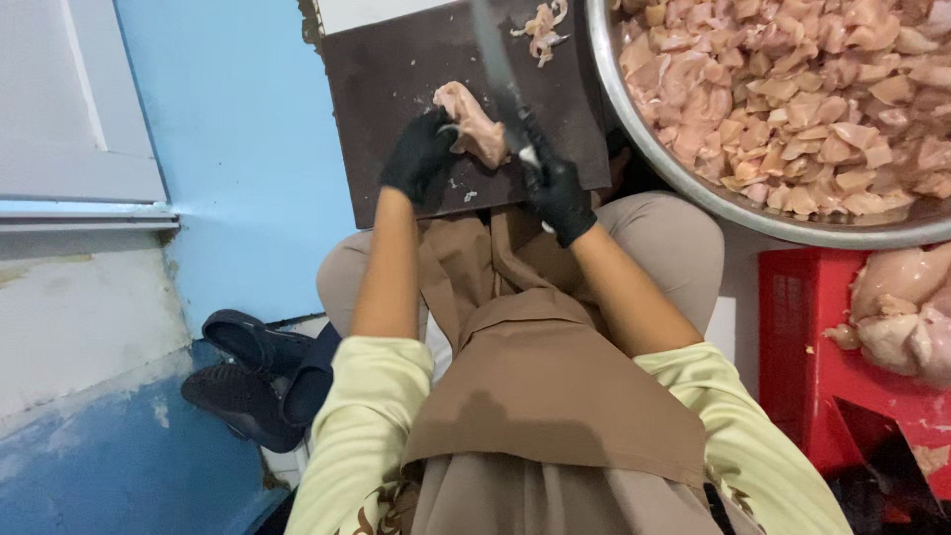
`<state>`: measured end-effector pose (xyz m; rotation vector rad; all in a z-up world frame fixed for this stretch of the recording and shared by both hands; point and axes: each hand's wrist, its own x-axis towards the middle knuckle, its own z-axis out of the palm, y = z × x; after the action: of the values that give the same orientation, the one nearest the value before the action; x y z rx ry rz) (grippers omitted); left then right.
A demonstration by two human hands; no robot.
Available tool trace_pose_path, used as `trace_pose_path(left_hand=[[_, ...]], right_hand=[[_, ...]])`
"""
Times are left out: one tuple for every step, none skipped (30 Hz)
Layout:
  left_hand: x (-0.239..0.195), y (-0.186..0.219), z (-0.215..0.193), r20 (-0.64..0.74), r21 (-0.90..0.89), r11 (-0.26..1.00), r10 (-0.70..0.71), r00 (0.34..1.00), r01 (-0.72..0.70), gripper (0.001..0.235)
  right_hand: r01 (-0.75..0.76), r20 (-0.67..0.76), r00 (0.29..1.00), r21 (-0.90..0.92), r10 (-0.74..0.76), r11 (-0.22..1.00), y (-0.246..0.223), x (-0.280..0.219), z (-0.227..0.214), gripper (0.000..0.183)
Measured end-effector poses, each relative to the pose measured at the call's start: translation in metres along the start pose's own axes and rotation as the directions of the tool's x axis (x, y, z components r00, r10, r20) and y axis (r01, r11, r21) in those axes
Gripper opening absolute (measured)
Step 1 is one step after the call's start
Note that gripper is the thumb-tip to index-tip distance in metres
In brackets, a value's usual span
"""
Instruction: The person cuts raw chicken breasts into small pieces using a knife on a cutting board. The person holds the chicken with gloved hands, slices it into strips and cubes, and places the cut pieces into a large metal bowl.
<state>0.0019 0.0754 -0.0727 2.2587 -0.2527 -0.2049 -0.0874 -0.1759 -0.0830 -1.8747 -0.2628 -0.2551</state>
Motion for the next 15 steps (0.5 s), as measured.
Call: trace_pose_path(left_hand=[[-0.015, -0.003, 0.003, -0.093, 0.018, 0.998, 0.057, 0.994, -0.056, 0.019], [-0.026, -0.007, 0.007, -0.179, 0.029, 0.995, 0.102, 0.979, -0.099, 0.018], [-0.039, -0.010, 0.012, -0.262, 0.042, 0.990, 0.142, 0.954, -0.136, 0.018], [-0.048, -0.013, 0.015, -0.343, 0.060, 0.983, 0.182, 0.922, -0.172, 0.017], [-0.054, -0.015, 0.017, -0.363, 0.033, 0.987, 0.160, 0.918, -0.159, 0.017], [-0.061, -0.015, 0.019, -0.383, 0.007, 0.989, 0.138, 0.913, -0.146, 0.017], [-0.065, -0.014, 0.021, -0.403, -0.019, 0.990, 0.118, 0.908, -0.137, 0.017], [-0.070, -0.012, 0.023, -0.417, -0.070, 0.990, 0.080, 0.905, -0.119, 0.018], [-0.072, -0.009, 0.024, -0.429, -0.121, 0.987, 0.045, 0.902, -0.106, 0.018], [-0.075, -0.006, 0.025, -0.439, -0.172, 0.981, 0.009, 0.899, -0.094, 0.019], [-0.074, -0.003, 0.025, -0.458, -0.145, 0.984, 0.029, 0.888, -0.106, 0.019], [-0.073, -0.001, 0.025, -0.476, -0.117, 0.986, 0.048, 0.878, -0.118, 0.019], [-0.074, 0.000, 0.025, -0.491, -0.089, 0.988, 0.068, 0.868, -0.127, 0.019], [-0.075, 0.000, 0.025, -0.491, -0.080, 0.989, 0.070, 0.869, -0.125, 0.018], [-0.076, 0.000, 0.025, -0.488, -0.071, 0.990, 0.073, 0.870, -0.122, 0.017]], right_hand=[[0.033, 0.025, 0.999, -0.064, -0.032, 0.997, -0.008, -0.005, 0.003, 0.059], [-0.008, 0.113, 0.993, -0.120, 0.022, 0.993, -0.016, -0.009, 0.005, 0.061], [-0.046, 0.202, 0.976, -0.178, 0.082, 0.983, -0.025, -0.015, 0.007, 0.063], [-0.076, 0.286, 0.947, -0.239, 0.145, 0.968, -0.033, -0.020, 0.009, 0.066], [-0.031, 0.306, 0.944, -0.281, 0.121, 0.959, -0.040, -0.023, 0.011, 0.068], [0.014, 0.327, 0.940, -0.321, 0.096, 0.947, -0.047, -0.027, 0.014, 0.070], [0.062, 0.346, 0.935, -0.359, 0.071, 0.931, -0.054, -0.030, 0.017, 0.072], [0.060, 0.349, 0.934, -0.367, 0.077, 0.928, -0.059, -0.033, 0.021, 0.072], [0.059, 0.349, 0.933, -0.376, 0.083, 0.925, -0.063, -0.035, 0.026, 0.072], [0.058, 0.349, 0.933, -0.386, 0.088, 0.921, -0.066, -0.039, 0.030, 0.072], [0.048, 0.349, 0.932, -0.385, 0.098, 0.922, -0.069, -0.043, 0.033, 0.074], [0.037, 0.349, 0.931, -0.384, 0.107, 0.923, -0.071, -0.048, 0.037, 0.075], [0.024, 0.348, 0.930, -0.383, 0.120, 0.923, -0.071, -0.052, 0.041, 0.077], [0.005, 0.359, 0.920, -0.410, 0.157, 0.912, -0.069, -0.054, 0.045, 0.078], [-0.016, 0.367, 0.910, -0.437, 0.195, 0.899, -0.067, -0.058, 0.051, 0.080]])
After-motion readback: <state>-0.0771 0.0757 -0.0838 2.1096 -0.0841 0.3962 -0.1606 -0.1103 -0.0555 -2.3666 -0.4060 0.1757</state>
